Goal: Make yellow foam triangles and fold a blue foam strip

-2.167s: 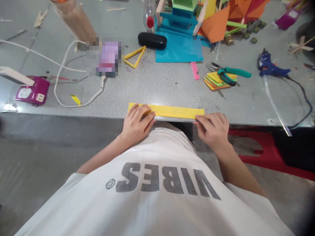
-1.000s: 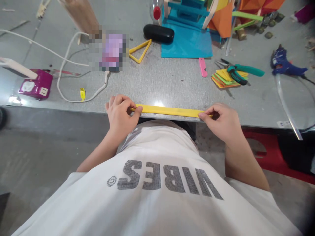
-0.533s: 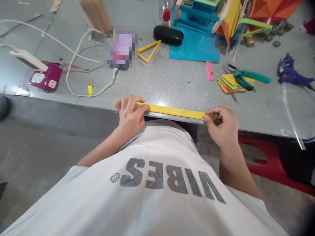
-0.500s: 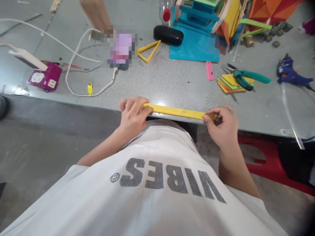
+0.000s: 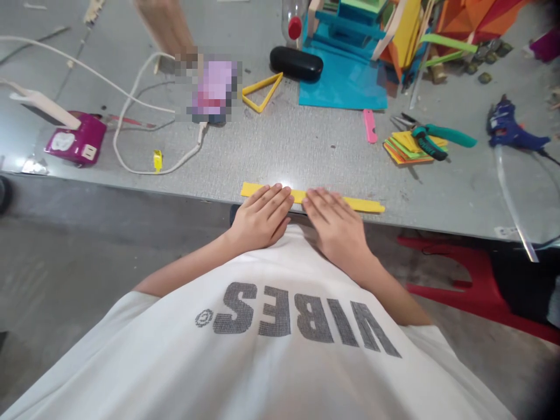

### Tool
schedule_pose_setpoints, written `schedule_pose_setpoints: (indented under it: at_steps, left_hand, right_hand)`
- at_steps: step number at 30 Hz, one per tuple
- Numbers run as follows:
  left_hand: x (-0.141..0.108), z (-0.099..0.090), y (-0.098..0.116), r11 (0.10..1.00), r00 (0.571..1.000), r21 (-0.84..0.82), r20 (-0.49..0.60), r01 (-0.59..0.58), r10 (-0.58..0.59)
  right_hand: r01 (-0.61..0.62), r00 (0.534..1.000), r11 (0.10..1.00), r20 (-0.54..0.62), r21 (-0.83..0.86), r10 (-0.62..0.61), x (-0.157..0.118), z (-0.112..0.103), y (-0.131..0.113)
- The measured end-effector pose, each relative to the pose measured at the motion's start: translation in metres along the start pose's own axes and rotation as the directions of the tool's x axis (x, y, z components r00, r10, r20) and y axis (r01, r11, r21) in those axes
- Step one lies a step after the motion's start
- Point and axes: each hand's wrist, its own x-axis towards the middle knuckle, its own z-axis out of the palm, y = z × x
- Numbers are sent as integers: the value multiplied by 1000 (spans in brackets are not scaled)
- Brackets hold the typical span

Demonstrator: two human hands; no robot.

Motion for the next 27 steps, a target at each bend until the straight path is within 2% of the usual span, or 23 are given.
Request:
schedule_pose_setpoints:
  at_steps: [3, 7, 11, 14, 17, 20, 23, 27]
  left_hand:
    - [0, 1, 0, 1000, 1000, 15, -11, 2, -2]
    - [-2, 1, -2, 999, 999, 39, -36, -22, 23]
    - [-9, -2, -5, 999, 999, 37, -40, 37, -36]
    - [-17, -5, -11, 995, 994, 68, -81, 79, -74]
    - [-22, -7, -18, 992, 988, 98, -138, 76, -62]
    - [-20, -11, -23, 992, 973, 100, -224, 79, -55]
    - [-17, -16, -25, 981, 945, 127, -311, 146, -101]
    - [-15, -26, -27, 978, 949, 179, -312, 105, -45]
  right_hand:
    - [92, 994, 995, 49, 40, -93, 8, 14, -8]
    - [81, 996, 995, 42, 55, -84, -1, 16, 4]
    - [-45, 999, 999, 31, 7, 45, -31, 1, 28]
    - [-159, 987, 985, -44, -70, 156, -58, -12, 44]
    - [-229, 971, 966, -97, -118, 218, -75, -19, 52]
    - [-295, 953, 950, -98, -103, 286, -75, -21, 55]
    - [-326, 937, 941, -168, -96, 307, -70, -21, 58]
    - [-340, 927, 935, -202, -97, 316, -68, -25, 63]
